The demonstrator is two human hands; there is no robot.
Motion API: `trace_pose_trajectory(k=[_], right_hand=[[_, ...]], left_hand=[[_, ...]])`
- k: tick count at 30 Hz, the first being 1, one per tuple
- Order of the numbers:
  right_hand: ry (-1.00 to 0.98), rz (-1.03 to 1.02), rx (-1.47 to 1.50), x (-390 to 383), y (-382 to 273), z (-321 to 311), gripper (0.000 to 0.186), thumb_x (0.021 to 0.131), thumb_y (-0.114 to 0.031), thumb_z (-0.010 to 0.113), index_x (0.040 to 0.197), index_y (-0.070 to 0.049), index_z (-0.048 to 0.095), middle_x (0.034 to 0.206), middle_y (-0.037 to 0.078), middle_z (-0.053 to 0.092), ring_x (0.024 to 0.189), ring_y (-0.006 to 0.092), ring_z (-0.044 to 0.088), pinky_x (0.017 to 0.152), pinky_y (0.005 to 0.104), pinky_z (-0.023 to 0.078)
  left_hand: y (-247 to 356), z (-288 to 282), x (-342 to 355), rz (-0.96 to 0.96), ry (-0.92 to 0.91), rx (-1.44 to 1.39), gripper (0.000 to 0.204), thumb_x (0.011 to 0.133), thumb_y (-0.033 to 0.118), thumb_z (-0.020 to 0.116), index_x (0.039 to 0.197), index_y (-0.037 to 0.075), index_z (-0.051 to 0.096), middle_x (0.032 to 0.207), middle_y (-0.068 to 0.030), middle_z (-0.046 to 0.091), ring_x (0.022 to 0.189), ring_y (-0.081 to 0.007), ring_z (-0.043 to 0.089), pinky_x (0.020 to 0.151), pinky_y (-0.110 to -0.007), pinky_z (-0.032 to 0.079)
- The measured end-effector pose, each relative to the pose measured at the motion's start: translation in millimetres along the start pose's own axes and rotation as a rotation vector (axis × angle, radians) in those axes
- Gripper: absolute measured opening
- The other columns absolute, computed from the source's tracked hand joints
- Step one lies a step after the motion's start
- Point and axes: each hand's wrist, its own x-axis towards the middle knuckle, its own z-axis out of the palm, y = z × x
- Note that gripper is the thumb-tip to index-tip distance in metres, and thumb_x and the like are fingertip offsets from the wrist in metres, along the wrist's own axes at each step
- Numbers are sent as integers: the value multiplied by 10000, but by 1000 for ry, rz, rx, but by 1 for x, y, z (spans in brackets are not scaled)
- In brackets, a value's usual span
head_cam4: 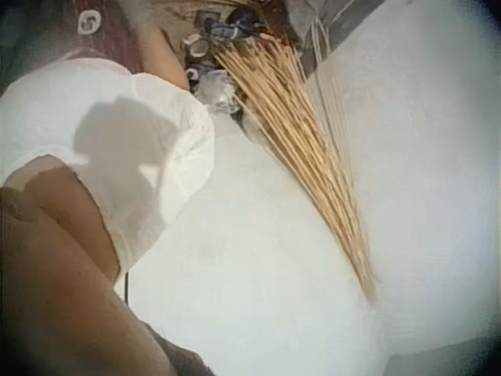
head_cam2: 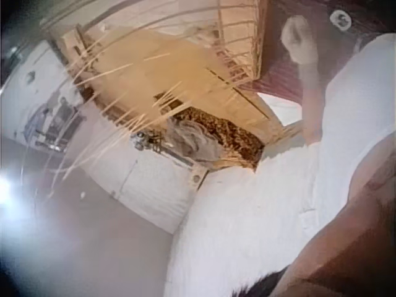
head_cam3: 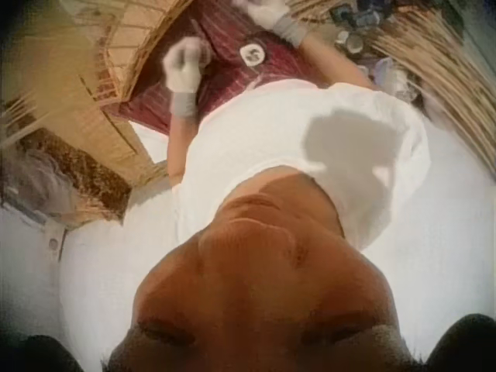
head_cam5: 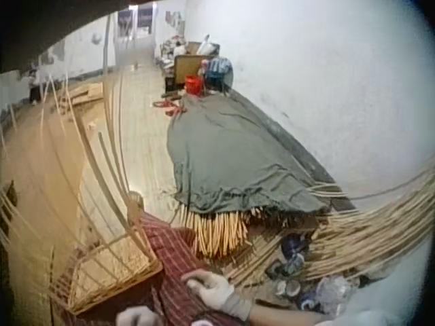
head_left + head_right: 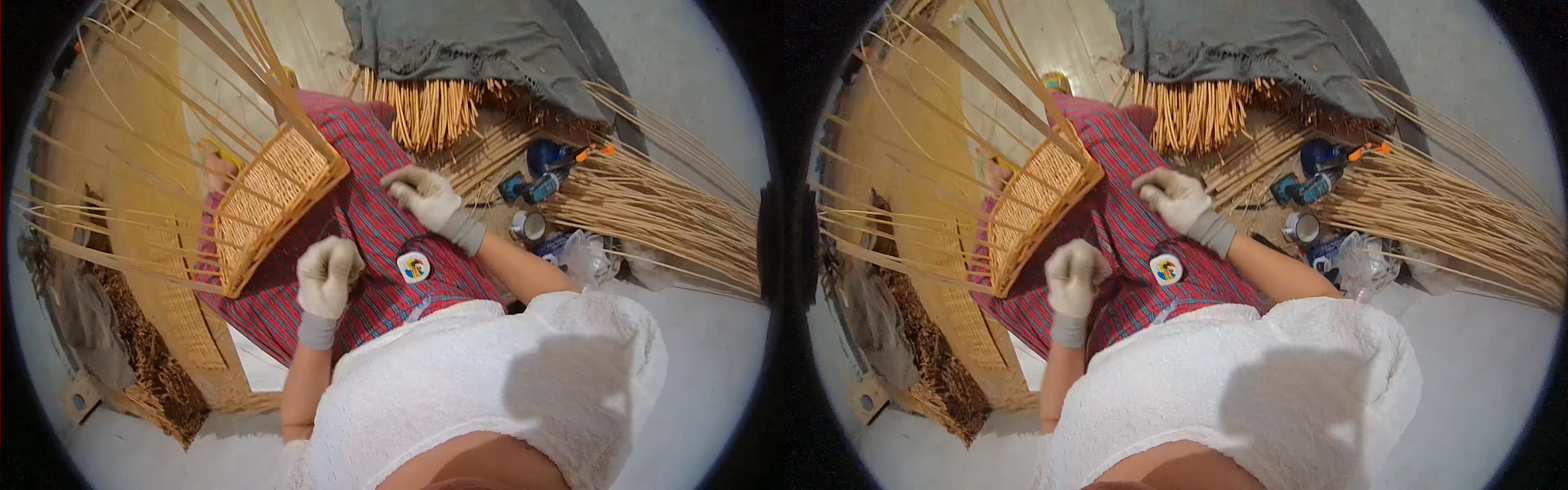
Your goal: Weaving a wicker basket using long wooden strips and cutting them with shears.
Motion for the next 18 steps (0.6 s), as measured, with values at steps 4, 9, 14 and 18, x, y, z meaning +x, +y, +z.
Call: trace_pose_trajectory(k=[4,9,14,18], right_hand=[[112,201,172,7,9,-24,205,974,-163,546,1119,-60,648,892,0,661,631,31,540,538,193,442],[200,542,61,42,81,-51,253,974,-230,548,1101,-44,663,924,30,677,717,120,612,639,285,507],[81,614,-466,45,143,-72,346,944,-316,549,1132,-43,649,1020,89,682,910,231,645,824,380,510],[17,339,-658,56,164,-63,364,921,-357,535,1115,-71,651,1050,120,672,862,262,656,824,381,517]], left_hand=[[116,30,1,343,157,-256,160,843,52,588,693,71,535,663,-11,495,560,-145,456,508,-283,375],[159,16,23,417,-111,-311,63,826,57,640,873,69,600,778,-47,584,710,-172,555,646,-293,448],[173,15,36,546,-403,-383,246,809,62,693,1054,68,666,893,-83,673,860,-199,654,784,-304,522],[96,25,11,491,-7,-62,144,774,171,700,859,61,663,844,-86,618,757,-224,592,676,-358,468]])
